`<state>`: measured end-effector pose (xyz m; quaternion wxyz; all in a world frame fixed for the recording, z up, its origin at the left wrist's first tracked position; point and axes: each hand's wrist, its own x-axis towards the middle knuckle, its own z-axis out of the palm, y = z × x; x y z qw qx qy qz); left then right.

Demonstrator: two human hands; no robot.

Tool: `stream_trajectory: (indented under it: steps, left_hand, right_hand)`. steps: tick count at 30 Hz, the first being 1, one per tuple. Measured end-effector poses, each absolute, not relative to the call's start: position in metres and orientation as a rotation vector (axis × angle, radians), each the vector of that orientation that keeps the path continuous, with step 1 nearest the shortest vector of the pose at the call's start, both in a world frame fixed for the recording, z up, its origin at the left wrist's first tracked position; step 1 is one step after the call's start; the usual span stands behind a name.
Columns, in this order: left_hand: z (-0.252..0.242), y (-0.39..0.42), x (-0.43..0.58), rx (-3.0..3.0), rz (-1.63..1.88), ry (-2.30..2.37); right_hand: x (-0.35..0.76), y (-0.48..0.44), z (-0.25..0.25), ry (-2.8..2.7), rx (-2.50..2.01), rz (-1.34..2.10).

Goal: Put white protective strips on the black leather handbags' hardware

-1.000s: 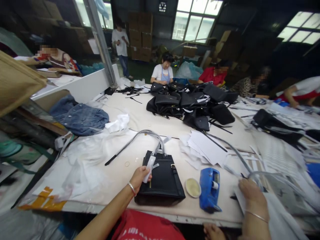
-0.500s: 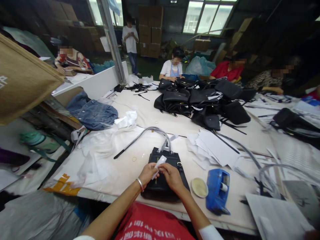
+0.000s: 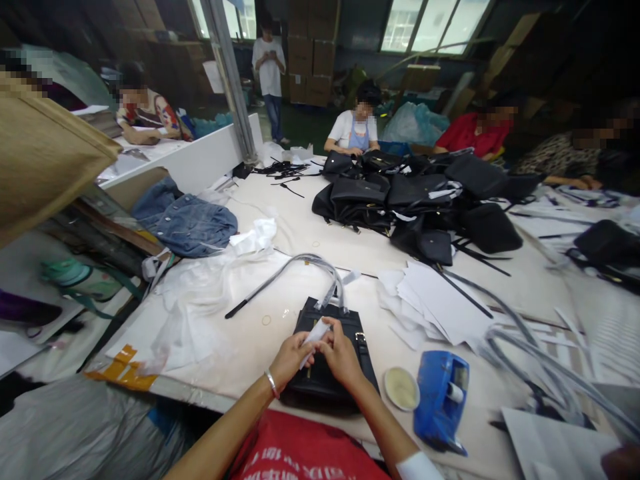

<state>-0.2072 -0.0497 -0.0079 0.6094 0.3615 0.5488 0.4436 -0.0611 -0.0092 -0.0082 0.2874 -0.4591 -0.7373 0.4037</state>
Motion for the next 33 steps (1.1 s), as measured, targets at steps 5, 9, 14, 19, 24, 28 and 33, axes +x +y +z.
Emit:
stream_trajectory:
  steps: [5,9,14,19,24,28,33]
  left_hand:
    - [-0.007,-0.045,-0.209,0.684,1.046,1.233]
    - [-0.003,-0.037,-0.224,0.525,0.904,1.004]
    - [-0.005,-0.028,-0.235,0.424,0.733,0.940]
    - [-0.004,-0.024,-0.232,0.467,0.629,0.960]
    - [-0.004,-0.023,-0.226,0.607,0.716,1.102]
    - [-0.013,-0.020,-0.228,0.956,0.677,1.434]
    - [-0.033,-0.015,-0.232,1.644,0.503,1.799]
  right_hand:
    - [-0.068,-0.016,-0.018,-1.949,-1.253,1.009]
    - [-0.069,-0.004,-0.017,-2.290,-1.099,0.740]
    - [-0.062,0.019,-0.025,-2.662,-0.850,0.456]
    - [-0.042,0.027,-0.029,-2.706,-0.756,0.361]
    - [0.017,0.038,-0.026,-2.273,-1.357,0.451]
    - [0.055,0.026,-0.031,-2.025,-1.687,0.474]
    - [0.061,-0.003,-0.052,-2.078,-1.550,0.788]
